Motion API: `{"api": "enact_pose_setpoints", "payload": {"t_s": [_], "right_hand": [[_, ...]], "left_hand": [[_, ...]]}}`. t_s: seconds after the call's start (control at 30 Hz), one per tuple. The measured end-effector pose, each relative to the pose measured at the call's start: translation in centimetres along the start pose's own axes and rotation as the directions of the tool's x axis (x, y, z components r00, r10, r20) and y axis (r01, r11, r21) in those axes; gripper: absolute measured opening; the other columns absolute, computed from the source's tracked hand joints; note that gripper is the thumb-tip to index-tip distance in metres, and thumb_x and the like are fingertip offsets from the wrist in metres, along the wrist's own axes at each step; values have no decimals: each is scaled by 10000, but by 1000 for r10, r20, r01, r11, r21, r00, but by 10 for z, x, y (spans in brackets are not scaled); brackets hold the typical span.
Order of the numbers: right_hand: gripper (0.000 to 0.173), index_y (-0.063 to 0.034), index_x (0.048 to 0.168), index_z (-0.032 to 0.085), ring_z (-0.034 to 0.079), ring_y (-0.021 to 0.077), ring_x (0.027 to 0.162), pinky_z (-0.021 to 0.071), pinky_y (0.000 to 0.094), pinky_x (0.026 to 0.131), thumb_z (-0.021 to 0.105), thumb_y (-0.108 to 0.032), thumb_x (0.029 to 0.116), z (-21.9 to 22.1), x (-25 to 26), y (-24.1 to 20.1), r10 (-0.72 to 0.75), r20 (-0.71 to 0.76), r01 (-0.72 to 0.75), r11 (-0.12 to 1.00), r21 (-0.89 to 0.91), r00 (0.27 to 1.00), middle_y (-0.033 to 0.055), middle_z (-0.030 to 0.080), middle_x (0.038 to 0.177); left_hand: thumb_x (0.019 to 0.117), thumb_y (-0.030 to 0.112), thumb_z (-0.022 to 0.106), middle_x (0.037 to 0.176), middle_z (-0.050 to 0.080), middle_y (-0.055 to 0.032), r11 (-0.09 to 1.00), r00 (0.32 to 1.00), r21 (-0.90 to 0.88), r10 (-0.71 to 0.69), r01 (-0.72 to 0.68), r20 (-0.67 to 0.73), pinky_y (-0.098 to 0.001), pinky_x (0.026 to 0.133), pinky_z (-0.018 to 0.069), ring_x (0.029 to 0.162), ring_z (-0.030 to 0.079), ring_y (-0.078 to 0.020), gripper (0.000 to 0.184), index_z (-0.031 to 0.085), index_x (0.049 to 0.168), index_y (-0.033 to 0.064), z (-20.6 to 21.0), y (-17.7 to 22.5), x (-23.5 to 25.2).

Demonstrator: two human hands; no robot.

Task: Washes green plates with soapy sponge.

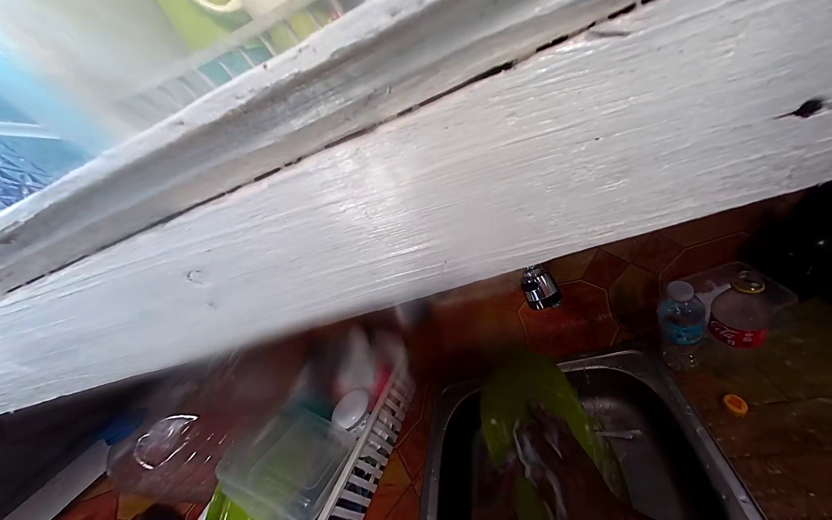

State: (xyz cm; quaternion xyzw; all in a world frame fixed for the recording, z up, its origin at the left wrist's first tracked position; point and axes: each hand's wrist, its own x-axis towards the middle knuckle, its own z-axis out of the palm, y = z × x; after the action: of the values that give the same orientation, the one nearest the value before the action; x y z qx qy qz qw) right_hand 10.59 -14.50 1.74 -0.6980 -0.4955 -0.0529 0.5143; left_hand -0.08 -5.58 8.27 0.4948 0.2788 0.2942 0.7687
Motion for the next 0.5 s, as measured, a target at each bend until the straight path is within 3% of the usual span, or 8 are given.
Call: {"api": "enact_pose_setpoints", "payload": {"t_s": [0.07,0.17,0.23,0.3,0.37,0.43,0.5], "right_hand": [[493,-115,1430,599,413,382,1475,341,572,1205,438,-398,1060,1,23,10,-67,-102,62,997,-48,993,238,469,1549],[482,-78,1421,615,436,402,1455,341,600,1191,473,-319,1029,-9,46,37,26,-178,-50,990,-132,984,215,497,1536],[492,-48,1461,570,378,412,1490,276,603,1223,535,-242,1010,-18,45,52,200,-98,-212,967,-140,975,212,453,1573],[525,-24,1519,484,278,404,1539,193,574,1261,521,-231,1037,-21,33,55,360,37,-351,924,-148,932,211,355,1633],[513,-18,1489,524,336,432,1506,266,563,1240,564,-215,1016,-17,13,46,382,80,-368,918,-151,921,225,393,1607],[462,-42,1369,657,516,478,1349,430,582,1120,686,-168,925,-11,-4,40,321,42,-313,940,-131,946,260,550,1464],[470,-62,1298,712,637,459,1182,546,547,992,776,-86,832,-14,-6,33,279,25,-278,959,-50,960,288,628,1318]], "left_hand": [[1007,-9,490,941,774,-28,999,997,34,-14,11,78,-348,840,627,871,749,-132,210,648,1135,41,1,-5,-5],[999,45,540,946,779,-45,999,991,-16,-27,29,128,-368,843,628,874,756,-151,182,673,1123,64,-5,-6,-9],[999,66,545,949,777,-55,998,998,-54,-9,13,68,-369,833,633,869,757,-158,185,645,1153,52,-7,-2,-10],[993,101,566,952,772,-62,996,1000,-89,14,-13,16,-374,826,634,870,756,-164,217,606,1196,36,-13,1,-8],[1012,77,515,944,770,-57,997,1000,-81,16,-18,-18,-365,816,637,861,756,-157,210,588,1203,32,-16,3,-5],[1006,55,519,943,773,-71,998,1000,-67,6,-7,-12,-369,814,638,856,758,-166,207,607,1192,28,-19,2,-4],[997,17,526,939,774,-73,1000,1000,-16,-4,5,4,-369,814,638,850,758,-166,194,627,1163,23,-20,0,-5]]}}
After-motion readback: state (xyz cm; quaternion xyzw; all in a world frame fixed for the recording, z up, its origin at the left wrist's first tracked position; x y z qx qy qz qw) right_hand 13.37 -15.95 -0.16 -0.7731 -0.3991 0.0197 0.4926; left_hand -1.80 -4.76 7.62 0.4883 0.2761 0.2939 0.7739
